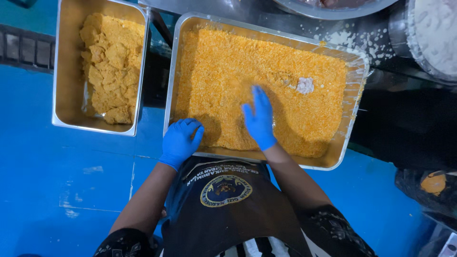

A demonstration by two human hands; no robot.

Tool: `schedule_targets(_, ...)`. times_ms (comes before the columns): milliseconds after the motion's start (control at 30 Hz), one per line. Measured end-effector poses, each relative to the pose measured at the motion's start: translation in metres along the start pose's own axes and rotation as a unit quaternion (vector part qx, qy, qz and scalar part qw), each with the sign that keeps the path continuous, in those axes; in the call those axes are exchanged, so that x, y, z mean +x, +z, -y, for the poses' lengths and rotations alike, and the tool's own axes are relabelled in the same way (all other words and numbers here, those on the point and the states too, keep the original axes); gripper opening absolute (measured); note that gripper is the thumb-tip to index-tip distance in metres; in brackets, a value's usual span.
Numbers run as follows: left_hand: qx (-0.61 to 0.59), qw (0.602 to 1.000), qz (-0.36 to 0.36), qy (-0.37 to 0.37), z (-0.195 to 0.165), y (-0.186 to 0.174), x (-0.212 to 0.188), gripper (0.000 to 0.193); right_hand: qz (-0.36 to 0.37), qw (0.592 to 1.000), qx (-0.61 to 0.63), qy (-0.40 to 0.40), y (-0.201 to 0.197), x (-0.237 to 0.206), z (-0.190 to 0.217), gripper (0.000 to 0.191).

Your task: The person, wearing blue gloves, coats pieces of raw food in a large tray of orange breadcrumbs, pressing and turning each piece to cover it, and sets coated pieces aside while taking more pieces from a nearby container. The breading tray sits on a stainless steel work table beside a bowl of raw meat pieces.

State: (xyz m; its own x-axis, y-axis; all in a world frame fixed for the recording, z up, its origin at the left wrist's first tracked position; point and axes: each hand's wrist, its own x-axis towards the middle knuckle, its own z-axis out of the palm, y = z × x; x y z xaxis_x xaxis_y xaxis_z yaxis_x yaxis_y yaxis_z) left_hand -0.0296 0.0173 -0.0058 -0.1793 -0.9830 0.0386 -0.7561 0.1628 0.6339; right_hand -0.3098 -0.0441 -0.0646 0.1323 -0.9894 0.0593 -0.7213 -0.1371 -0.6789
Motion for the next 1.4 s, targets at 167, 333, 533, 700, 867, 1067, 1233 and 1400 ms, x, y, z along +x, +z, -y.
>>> schedule_targets(167,0.009,1.000,-0.009,-0.003,0.000,0.002,0.000,0.013,0.097,0.986,-0.124,-0.052,0.015,0.024,0.037,0.098)
schedule_targets(333,0.008,0.999,-0.032,0.004,-0.002,0.002,-0.001,0.014,0.155,0.966,-0.195,-0.067,0.029,0.029,0.058,0.108)
schedule_targets(533,-0.003,1.000,0.002,-0.005,-0.005,-0.002,0.000,0.013,0.227,0.939,-0.216,-0.140,0.029,0.031,0.070,0.114)
schedule_targets(700,-0.004,1.000,-0.001,-0.009,-0.005,-0.002,0.002,0.012,0.127,0.961,-0.235,-0.074,0.024,0.035,0.052,0.111)
schedule_targets(867,-0.002,1.000,-0.010,-0.006,-0.002,-0.001,0.000,0.012,0.006,0.990,-0.137,0.040,0.024,0.043,0.019,0.057)
schedule_targets(1067,0.000,1.000,0.005,-0.008,-0.001,-0.001,0.000,0.011,0.026,0.886,0.415,0.203,-0.001,0.043,0.004,0.041)
schedule_targets(1233,-0.005,1.000,-0.009,0.002,0.000,-0.003,-0.002,0.011,-0.023,0.951,0.279,0.128,-0.019,0.023,-0.024,0.050)
schedule_targets(1400,-0.004,1.000,0.000,-0.002,0.000,-0.005,-0.001,0.011,0.035,0.976,0.037,0.214,0.020,-0.027,-0.046,0.057)
